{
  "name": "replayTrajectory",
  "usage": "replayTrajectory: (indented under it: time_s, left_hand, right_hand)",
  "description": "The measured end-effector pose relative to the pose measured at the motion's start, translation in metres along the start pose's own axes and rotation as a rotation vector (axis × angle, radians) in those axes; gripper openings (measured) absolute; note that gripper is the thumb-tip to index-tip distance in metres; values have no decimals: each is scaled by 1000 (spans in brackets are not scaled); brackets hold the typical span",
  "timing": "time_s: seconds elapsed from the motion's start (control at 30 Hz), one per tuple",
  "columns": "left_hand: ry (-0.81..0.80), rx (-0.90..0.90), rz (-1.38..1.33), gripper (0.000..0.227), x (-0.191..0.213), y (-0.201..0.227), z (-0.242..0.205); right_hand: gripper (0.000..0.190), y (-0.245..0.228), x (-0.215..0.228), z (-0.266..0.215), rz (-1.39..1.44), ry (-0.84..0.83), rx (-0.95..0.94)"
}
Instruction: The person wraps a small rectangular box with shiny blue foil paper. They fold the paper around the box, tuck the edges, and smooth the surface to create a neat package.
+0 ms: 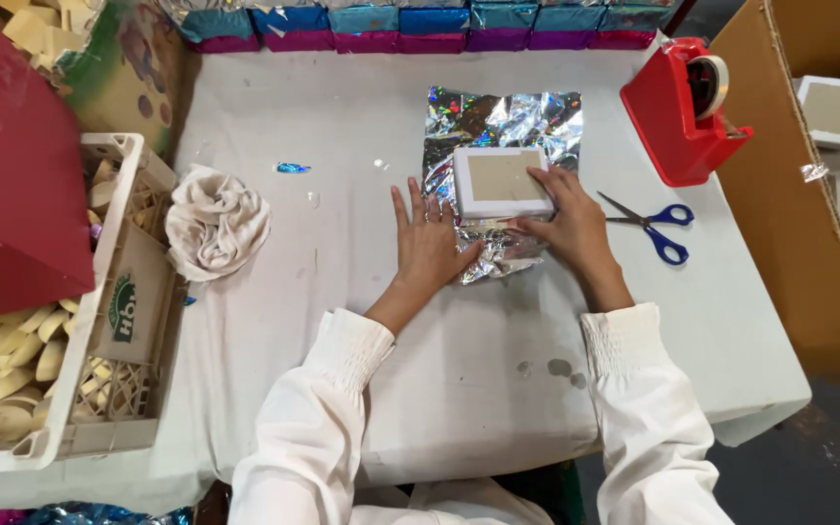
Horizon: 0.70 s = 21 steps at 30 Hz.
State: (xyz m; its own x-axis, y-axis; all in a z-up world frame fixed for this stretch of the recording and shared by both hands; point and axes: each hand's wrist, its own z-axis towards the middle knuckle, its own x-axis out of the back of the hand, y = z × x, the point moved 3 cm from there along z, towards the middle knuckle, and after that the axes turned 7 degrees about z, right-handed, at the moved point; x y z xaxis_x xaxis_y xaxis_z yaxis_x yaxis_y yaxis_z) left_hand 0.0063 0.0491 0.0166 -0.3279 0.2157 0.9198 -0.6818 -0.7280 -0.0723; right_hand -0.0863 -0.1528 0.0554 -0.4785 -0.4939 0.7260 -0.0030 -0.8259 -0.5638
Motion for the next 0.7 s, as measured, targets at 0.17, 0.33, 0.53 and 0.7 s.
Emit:
replayTrajectory:
  time_s: [0.17, 0.33, 0.53, 0.7]
  left_hand:
    - [298, -154, -232, 84, 17, -30, 7]
    - [280, -181, -340, 72, 26, -39, 10]
    - [144, -163, -543, 59, -25, -35, 6]
    - [-24, -188, -746, 73, -23, -32, 7]
  right_hand:
    - [76, -22, 12, 4, -1, -110, 47]
    - [49, -6, 14, 7, 141, -146, -120]
    - [35, 20, 7, 3, 206, -70, -79]
    - [27, 46, 1, 7, 262, 25, -97]
